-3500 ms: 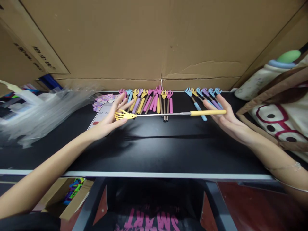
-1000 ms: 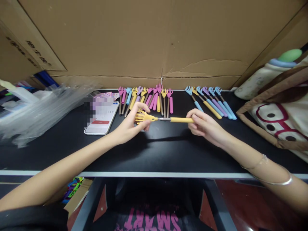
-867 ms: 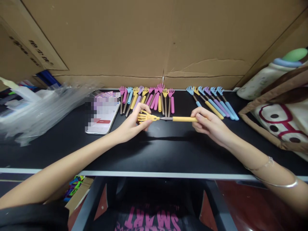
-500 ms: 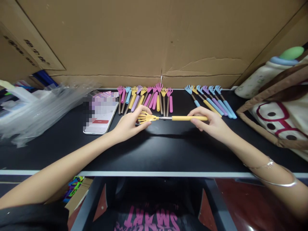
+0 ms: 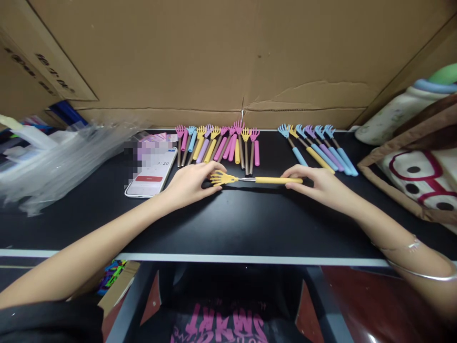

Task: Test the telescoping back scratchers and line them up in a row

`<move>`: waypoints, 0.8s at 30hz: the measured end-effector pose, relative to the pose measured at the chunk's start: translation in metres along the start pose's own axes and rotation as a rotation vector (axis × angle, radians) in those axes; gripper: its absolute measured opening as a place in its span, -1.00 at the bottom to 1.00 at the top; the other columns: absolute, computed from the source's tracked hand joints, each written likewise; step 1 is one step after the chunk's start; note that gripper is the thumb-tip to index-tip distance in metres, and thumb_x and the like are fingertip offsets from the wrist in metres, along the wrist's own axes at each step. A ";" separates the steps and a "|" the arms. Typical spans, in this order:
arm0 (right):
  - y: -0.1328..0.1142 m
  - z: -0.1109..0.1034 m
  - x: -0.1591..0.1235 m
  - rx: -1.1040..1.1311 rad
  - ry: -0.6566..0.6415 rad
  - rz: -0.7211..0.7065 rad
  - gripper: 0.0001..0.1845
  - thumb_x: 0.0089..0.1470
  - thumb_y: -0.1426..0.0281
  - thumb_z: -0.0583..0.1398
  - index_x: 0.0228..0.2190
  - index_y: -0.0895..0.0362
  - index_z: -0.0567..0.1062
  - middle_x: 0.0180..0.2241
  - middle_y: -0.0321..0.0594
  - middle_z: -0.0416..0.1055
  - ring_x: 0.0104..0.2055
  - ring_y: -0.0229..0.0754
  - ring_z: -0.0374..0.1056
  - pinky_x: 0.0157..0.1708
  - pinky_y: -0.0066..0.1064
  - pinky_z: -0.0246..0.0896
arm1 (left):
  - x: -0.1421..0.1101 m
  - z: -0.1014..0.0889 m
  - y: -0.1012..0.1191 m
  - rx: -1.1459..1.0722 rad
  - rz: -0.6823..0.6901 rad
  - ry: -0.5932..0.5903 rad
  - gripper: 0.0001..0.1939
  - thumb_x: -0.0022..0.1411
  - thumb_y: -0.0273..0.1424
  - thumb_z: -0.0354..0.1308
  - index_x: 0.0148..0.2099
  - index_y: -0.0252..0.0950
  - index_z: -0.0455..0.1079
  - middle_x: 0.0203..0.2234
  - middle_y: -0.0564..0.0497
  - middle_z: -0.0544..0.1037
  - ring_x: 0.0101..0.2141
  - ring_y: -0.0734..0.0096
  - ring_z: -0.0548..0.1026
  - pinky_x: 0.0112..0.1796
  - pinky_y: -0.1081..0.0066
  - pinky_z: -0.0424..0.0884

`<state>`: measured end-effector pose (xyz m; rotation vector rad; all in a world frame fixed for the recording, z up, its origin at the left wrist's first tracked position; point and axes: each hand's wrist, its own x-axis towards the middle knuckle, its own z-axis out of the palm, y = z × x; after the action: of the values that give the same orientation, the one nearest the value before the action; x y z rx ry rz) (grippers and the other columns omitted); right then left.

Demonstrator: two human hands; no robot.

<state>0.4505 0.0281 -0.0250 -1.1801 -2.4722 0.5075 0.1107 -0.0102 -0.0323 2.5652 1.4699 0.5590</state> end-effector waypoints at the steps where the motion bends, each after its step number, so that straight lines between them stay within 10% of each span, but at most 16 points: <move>1: 0.002 0.001 0.000 -0.027 0.010 -0.012 -0.68 0.16 0.10 0.14 -0.24 0.07 0.50 -0.28 -0.20 0.51 -0.27 -0.11 0.39 -0.27 -0.32 0.19 | 0.000 0.001 -0.001 0.008 0.002 0.004 -0.66 0.24 -0.23 0.17 0.05 -0.15 0.33 -0.12 0.06 0.55 -0.16 0.32 0.51 -0.22 0.41 0.32; 24: 0.006 0.004 -0.002 -0.260 -0.031 -0.218 -0.74 0.25 0.19 0.10 -0.23 0.07 0.50 -0.35 -0.19 0.41 -0.23 -0.12 0.26 -0.26 -0.32 0.13 | -0.002 0.005 -0.007 0.097 0.138 -0.046 -0.59 0.34 -0.14 0.08 0.13 -0.23 0.34 -0.04 -0.05 0.44 -0.02 0.19 0.37 -0.02 0.21 0.33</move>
<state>0.4540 0.0296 -0.0316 -0.9794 -2.7127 0.1489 0.1066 -0.0077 -0.0395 2.7505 1.3445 0.4533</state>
